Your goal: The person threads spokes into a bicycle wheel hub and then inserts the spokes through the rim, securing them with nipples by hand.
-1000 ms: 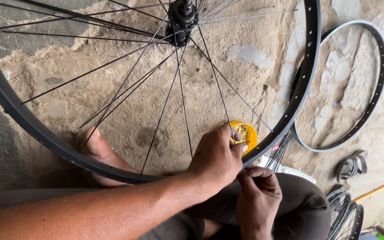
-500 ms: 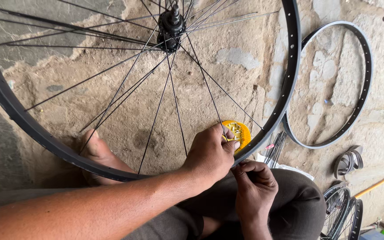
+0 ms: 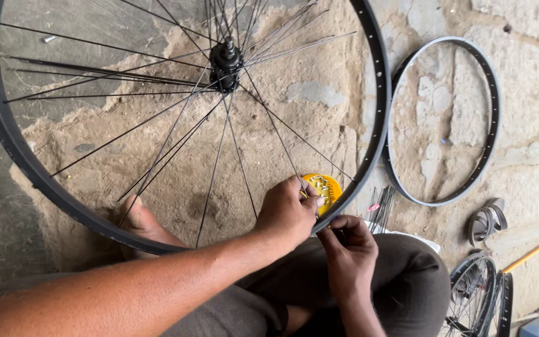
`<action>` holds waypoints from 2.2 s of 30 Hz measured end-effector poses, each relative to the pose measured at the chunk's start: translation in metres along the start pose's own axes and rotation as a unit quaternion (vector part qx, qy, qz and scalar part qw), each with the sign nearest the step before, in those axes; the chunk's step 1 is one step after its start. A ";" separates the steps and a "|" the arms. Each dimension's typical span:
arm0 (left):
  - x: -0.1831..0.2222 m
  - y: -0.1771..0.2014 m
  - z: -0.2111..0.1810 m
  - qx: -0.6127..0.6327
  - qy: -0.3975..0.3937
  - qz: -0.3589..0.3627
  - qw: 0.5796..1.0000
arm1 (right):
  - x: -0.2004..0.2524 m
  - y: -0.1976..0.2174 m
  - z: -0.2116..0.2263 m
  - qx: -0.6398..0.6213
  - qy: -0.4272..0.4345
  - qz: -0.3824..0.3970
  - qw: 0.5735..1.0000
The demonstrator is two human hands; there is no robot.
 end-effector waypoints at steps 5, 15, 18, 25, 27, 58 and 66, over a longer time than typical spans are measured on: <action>-0.001 0.007 -0.005 -0.015 0.007 0.007 1.000 | 0.004 -0.004 0.002 0.047 -0.051 0.033 0.997; -0.007 0.029 -0.039 -0.286 -0.132 0.211 0.925 | 0.017 -0.010 -0.017 -0.009 0.072 0.035 0.997; -0.005 0.026 -0.032 -0.335 -0.113 0.273 0.894 | 0.019 -0.009 -0.017 0.016 0.083 0.036 0.996; -0.006 0.024 -0.035 -0.310 -0.160 0.293 0.890 | 0.019 -0.010 -0.014 0.021 0.087 0.018 0.996; 0.003 0.025 -0.034 -0.322 -0.151 0.259 0.898 | 0.022 -0.008 -0.011 0.018 0.103 0.034 0.994; -0.013 0.022 -0.018 -0.333 -0.147 0.263 0.893 | 0.011 -0.008 -0.004 0.089 0.015 0.056 0.994; -0.006 0.024 -0.016 -0.371 -0.080 0.263 0.887 | -0.006 0.017 0.064 0.395 0.146 0.098 0.902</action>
Point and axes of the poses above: each hand's wrist, its own x-axis away from the middle knuckle, its own y-axis out of the back of the hand, z = x × y, the point moved 2 cm from there along -x, towards the middle knuckle, and after that the axes turned 2 degrees about -z, right-handed, at the moved point
